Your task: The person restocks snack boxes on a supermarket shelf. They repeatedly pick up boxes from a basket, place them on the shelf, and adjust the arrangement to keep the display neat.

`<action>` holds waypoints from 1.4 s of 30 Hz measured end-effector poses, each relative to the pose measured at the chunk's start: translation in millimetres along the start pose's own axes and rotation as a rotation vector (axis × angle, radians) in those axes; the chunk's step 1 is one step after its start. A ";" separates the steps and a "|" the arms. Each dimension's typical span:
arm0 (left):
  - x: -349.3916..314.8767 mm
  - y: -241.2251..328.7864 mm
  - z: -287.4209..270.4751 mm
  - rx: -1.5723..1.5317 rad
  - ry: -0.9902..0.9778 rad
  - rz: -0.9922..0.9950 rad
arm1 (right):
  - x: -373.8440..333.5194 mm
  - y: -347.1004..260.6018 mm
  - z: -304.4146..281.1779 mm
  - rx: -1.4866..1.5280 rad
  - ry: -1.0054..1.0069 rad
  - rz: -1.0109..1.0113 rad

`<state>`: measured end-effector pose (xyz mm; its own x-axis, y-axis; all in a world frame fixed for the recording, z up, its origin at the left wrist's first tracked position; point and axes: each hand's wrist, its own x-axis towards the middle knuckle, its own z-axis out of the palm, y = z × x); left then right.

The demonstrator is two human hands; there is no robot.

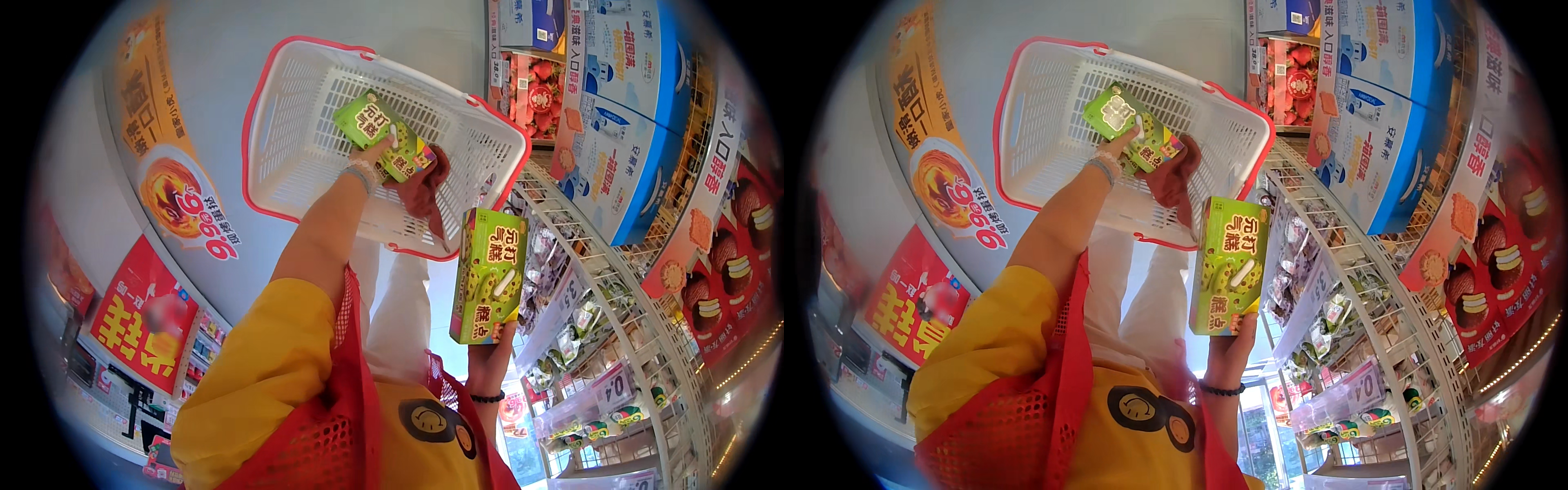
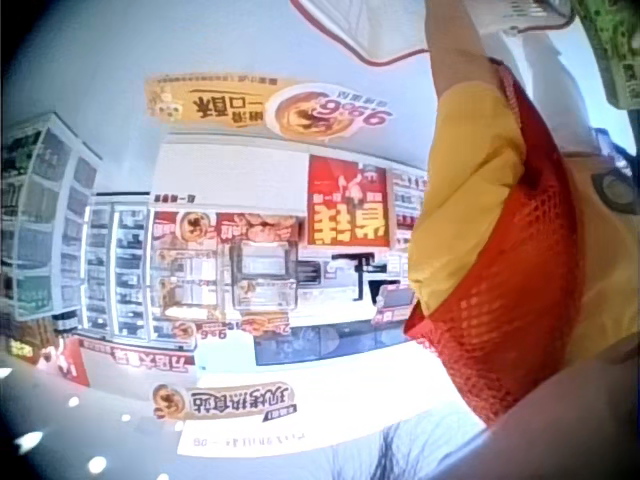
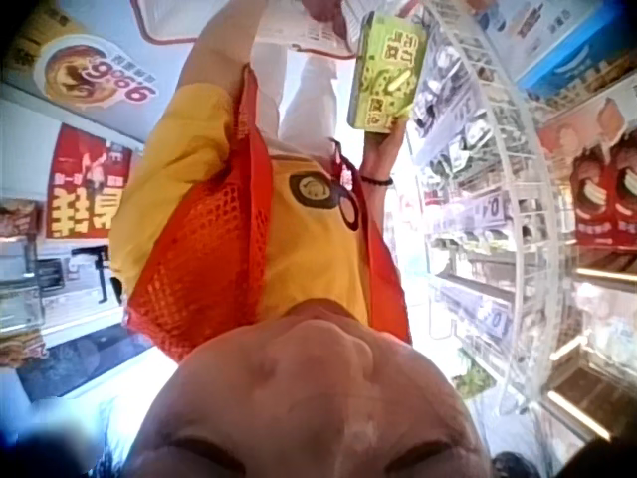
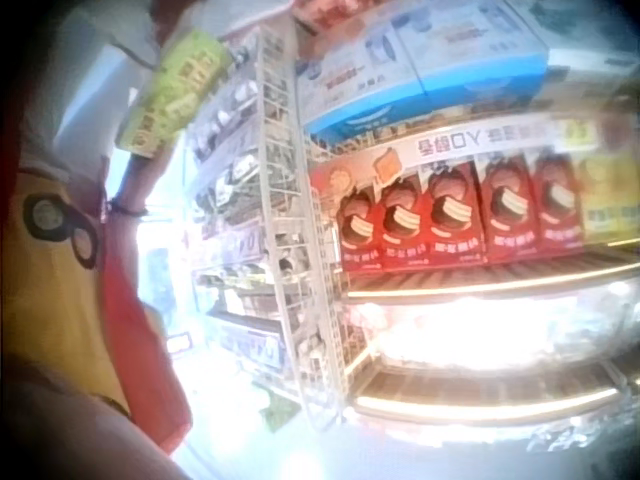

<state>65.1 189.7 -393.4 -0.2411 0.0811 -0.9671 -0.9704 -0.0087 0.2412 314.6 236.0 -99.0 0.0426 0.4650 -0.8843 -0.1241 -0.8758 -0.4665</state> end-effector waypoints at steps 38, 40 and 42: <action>-453.4 72.4 11.3 0.321 -0.936 0.628 | -182.7 -53.4 -5.6 -0.129 -0.526 -0.570; -460.2 71.1 11.6 0.452 -0.933 0.682 | -185.2 -58.5 -19.0 -0.381 -0.511 -0.553; -462.8 62.5 9.8 0.550 -0.922 0.821 | -189.1 -61.0 -16.4 -0.385 -0.517 -0.625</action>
<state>116.2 161.4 70.1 -0.4384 0.8815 -0.1755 -0.3683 0.0019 0.9297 330.3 199.3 96.3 -0.4720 0.7902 -0.3909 0.1173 -0.3832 -0.9162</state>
